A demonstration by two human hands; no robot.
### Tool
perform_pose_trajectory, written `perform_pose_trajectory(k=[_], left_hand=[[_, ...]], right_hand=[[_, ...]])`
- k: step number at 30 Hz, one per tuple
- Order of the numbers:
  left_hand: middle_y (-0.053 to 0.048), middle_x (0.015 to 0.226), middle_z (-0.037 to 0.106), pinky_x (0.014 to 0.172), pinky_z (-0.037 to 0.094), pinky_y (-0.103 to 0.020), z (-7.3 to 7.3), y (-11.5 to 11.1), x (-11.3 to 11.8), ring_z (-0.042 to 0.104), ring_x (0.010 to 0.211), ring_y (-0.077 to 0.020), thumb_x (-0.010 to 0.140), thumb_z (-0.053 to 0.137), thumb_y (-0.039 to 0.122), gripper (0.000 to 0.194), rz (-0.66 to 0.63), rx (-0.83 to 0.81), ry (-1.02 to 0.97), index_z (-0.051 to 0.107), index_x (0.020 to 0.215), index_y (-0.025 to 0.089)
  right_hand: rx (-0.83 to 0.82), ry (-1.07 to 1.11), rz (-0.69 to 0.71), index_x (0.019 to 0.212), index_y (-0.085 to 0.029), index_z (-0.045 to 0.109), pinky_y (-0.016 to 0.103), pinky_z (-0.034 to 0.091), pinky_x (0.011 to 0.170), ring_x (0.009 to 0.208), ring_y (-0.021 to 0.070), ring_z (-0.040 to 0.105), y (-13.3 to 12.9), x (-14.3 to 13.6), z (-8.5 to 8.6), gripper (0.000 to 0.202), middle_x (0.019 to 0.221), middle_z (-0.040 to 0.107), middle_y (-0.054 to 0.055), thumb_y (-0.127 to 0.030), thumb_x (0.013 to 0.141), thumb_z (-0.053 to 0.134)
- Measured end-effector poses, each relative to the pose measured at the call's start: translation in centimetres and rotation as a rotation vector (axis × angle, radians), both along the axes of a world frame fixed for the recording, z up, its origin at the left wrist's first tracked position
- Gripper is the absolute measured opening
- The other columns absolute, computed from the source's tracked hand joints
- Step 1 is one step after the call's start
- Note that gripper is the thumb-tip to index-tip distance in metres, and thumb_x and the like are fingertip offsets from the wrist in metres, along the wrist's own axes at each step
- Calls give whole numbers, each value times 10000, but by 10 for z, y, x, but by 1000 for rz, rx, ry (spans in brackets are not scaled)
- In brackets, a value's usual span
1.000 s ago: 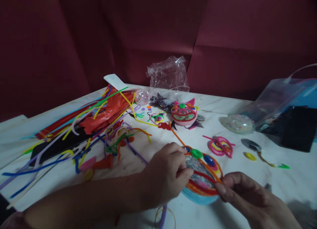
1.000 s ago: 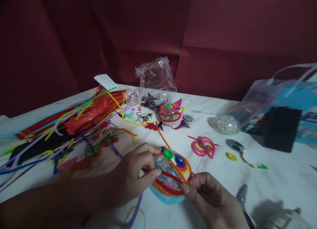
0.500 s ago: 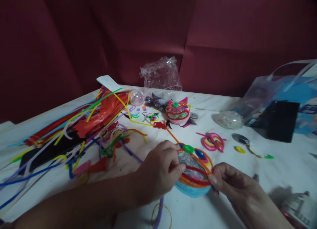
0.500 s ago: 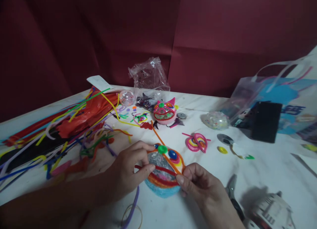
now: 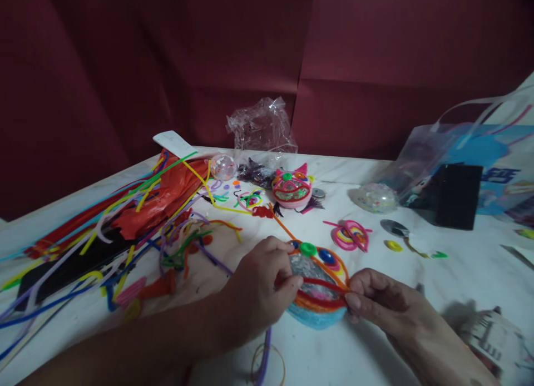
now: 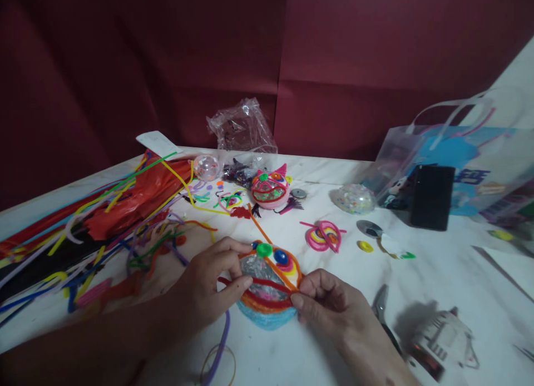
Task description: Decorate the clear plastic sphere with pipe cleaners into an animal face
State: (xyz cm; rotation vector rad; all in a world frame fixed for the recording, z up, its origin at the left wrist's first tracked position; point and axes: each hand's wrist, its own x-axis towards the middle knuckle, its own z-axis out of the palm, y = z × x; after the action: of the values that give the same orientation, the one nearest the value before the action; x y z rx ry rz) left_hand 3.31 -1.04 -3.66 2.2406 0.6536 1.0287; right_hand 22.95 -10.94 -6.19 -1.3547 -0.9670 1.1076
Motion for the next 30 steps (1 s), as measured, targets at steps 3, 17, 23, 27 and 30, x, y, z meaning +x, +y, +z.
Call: perform_pose_trajectory(k=[3, 17, 23, 27, 30], left_hand=[[-63, 877, 604, 743, 477, -282, 2, 0, -1, 590, 933, -181, 728, 541, 121, 164, -10, 16, 7, 466, 594, 178], [-75, 883, 601, 743, 468, -267, 4, 0, -1, 592, 949, -180, 734, 537, 88, 179, -39, 7, 34, 467, 590, 169], [-64, 875, 588, 749, 471, -266, 2, 2, -1, 587, 955, -178, 742, 547, 107, 172, -39, 14, 3, 471, 602, 172], [-63, 856, 595, 740, 475, -271, 4, 2, -2, 594, 935, -182, 732, 550, 98, 176, -21, 16, 30, 468, 596, 172], [-60, 859, 599, 732, 476, -270, 5, 2, -2, 590, 950, -185, 736, 541, 99, 178, -26, 22, 42, 462, 597, 176]], right_hand=[[-7, -33, -12, 711, -166, 631, 196, 413, 525, 597, 157, 486, 3, 0, 1, 338, 644, 555, 12, -450, 673, 811], [68, -125, -56, 805, -164, 600, 240, 493, 586, 678, 203, 564, 3, -1, 2, 403, 762, 604, 49, -466, 651, 817], [331, -659, -184, 991, -221, 542, 274, 498, 695, 815, 225, 579, -4, -7, 2, 238, 934, 584, 42, -408, 858, 605], [428, -883, -173, 955, -252, 543, 247, 472, 642, 784, 200, 560, -7, -13, 6, 76, 965, 549, 27, -314, 922, 511], [465, -908, -136, 923, -241, 547, 207, 451, 500, 801, 201, 562, -7, -15, 7, 73, 983, 514, 52, -282, 937, 489]])
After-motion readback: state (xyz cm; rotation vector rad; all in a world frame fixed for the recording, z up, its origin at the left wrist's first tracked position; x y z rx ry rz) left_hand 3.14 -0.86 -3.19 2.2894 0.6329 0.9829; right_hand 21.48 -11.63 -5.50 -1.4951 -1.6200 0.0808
